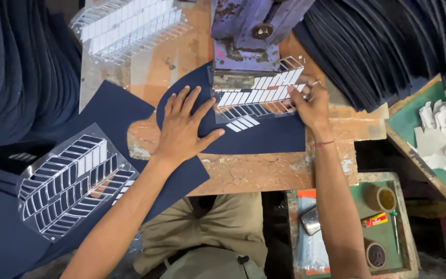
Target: Applying patterned stencils onto fabric shoe components using a manual press machine.
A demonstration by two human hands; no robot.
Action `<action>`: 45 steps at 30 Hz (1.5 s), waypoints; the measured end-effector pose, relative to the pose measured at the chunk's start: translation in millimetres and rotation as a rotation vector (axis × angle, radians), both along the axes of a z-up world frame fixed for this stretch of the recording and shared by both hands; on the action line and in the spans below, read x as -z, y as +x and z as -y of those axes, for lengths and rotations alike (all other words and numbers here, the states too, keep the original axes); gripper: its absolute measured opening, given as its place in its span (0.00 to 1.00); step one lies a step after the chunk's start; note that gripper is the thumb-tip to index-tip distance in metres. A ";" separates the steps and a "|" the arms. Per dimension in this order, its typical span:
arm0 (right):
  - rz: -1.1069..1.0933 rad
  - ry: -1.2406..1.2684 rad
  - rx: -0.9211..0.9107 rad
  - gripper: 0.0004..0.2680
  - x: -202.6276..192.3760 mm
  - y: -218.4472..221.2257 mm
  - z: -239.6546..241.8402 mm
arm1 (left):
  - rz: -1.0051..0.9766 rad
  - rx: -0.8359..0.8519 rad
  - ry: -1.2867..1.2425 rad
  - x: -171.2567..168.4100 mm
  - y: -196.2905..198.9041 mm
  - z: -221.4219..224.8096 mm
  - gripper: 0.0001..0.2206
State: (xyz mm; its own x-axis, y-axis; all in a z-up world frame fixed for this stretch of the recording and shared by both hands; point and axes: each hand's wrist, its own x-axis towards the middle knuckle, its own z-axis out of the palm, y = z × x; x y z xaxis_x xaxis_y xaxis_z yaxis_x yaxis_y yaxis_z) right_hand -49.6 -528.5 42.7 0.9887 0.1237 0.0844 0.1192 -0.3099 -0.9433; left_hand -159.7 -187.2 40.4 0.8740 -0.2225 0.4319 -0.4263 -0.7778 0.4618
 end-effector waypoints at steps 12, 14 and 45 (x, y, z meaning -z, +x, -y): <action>0.065 0.052 0.051 0.10 1.4 -0.2 -8.2 | -0.050 -0.016 0.037 -2.4 0.8 1.3 0.33; 0.082 0.050 0.052 0.10 3.5 -0.8 -6.7 | -0.050 -0.007 0.023 -2.9 0.9 1.8 0.35; 0.030 -0.027 0.092 0.12 -15.0 -20.8 -7.8 | -0.022 -0.007 0.036 -13.9 -6.6 -9.1 0.35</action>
State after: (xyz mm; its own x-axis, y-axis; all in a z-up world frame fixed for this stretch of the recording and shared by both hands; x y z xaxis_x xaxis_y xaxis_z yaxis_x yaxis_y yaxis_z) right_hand -70.4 -520.7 57.7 0.9931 0.0346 0.1122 0.1173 -0.3466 -0.9307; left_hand -166.3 -178.1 54.4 0.8847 -0.2312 0.4048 -0.4108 -0.7972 0.4425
